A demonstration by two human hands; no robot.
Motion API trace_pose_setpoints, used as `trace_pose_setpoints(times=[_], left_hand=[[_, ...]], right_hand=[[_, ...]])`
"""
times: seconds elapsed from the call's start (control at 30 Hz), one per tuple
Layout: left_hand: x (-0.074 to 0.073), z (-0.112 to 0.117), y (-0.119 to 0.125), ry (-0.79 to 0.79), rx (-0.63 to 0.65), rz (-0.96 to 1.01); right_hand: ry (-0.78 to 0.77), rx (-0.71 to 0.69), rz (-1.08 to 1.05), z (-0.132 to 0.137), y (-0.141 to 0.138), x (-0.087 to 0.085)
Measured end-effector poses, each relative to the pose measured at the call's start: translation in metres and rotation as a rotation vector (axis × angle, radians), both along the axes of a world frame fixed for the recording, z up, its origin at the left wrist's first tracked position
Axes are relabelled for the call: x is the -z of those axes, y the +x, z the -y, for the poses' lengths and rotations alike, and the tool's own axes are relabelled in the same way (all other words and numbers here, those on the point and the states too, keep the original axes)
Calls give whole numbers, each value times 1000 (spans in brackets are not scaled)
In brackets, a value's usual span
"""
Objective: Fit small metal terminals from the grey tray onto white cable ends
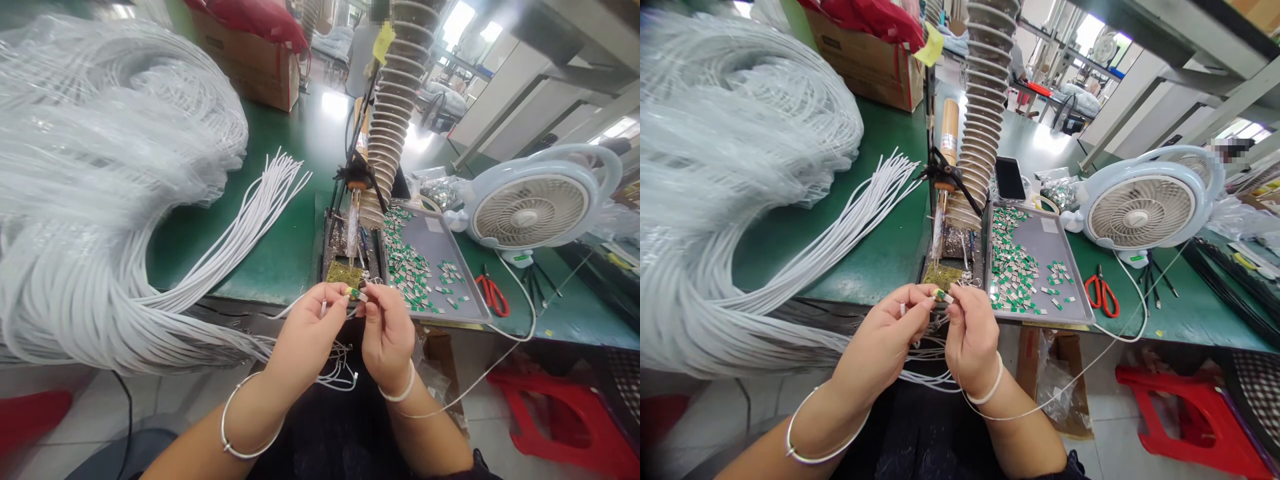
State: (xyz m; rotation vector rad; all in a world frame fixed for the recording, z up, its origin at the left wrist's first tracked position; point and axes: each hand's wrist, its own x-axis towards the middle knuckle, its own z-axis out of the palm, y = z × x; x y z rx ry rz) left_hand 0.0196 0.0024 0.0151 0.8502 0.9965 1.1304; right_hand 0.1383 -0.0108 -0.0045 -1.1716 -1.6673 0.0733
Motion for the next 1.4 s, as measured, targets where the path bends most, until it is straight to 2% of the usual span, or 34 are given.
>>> trace_pose_setpoints(times=[0.1,0.33,0.57,0.9,1.07,1.4], left_hand=[[-1,-2,0,-32,-17,-23],[-4,-6,1,-73,-20,-11],[-8,-6,1,-103,13,107],[-12,-10,1,-99,30,187],[-15,-12,2,-87,24,201],[-16,-16,4,-100,37,234]], right_hand=[[101,2,42,1,2,6],[169,-60,-138,3,0,17],[156,-71,-29,0,1,8],[205,7,72,-7,-3,3],[262,-2,82,-12,-4,2],[264,-17,82,-17,-5,-1]])
